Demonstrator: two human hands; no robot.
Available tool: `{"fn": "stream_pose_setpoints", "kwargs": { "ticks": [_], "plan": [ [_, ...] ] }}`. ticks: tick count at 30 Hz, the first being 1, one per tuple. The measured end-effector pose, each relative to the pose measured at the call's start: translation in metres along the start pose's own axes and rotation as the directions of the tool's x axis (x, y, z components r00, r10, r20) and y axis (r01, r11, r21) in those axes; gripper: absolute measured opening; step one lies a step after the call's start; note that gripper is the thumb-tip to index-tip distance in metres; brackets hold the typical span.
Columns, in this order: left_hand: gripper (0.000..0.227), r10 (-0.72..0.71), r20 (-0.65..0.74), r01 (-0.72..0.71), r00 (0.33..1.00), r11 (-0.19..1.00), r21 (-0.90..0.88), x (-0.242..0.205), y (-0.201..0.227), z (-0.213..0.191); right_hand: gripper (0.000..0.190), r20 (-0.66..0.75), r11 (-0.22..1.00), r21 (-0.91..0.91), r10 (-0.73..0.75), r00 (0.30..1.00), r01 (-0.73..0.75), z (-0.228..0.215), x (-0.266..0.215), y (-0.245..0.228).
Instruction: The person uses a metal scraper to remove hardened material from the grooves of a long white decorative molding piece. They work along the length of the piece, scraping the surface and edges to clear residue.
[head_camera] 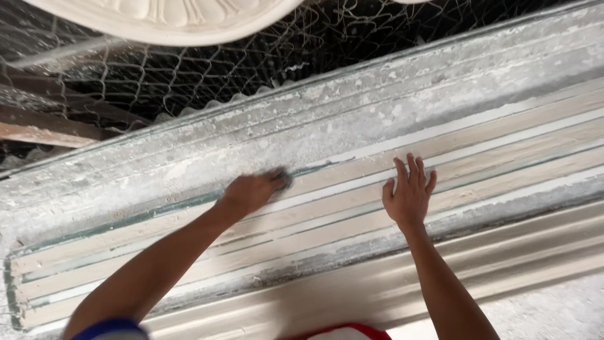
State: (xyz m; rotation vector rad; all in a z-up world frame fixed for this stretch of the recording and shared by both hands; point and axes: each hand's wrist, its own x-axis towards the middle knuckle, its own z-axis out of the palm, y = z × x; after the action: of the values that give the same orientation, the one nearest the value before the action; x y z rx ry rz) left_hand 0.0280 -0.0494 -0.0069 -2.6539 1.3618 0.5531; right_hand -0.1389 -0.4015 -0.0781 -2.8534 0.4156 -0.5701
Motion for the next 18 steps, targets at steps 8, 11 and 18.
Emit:
{"fn": "stream_pose_setpoints", "kwargs": {
  "ticks": [8,11,18],
  "plan": [
    [0.043,0.034,0.062,-0.031,0.998,0.999,-0.044,0.049,0.027,-0.014,0.05,0.025,1.0,0.015,-0.008,1.0,0.008,-0.003,0.005,0.001],
    [0.044,-0.018,0.109,0.021,0.994,0.999,-0.028,-0.007,0.002,-0.009,0.051,0.003,1.0,-0.007,-0.013,1.0,0.013,0.002,0.002,0.002],
    [0.035,0.063,-0.098,-0.076,0.993,0.988,-0.131,0.101,0.064,-0.012,0.05,0.004,1.0,-0.013,-0.006,1.0,0.006,0.002,0.002,0.001]
  ]
}}
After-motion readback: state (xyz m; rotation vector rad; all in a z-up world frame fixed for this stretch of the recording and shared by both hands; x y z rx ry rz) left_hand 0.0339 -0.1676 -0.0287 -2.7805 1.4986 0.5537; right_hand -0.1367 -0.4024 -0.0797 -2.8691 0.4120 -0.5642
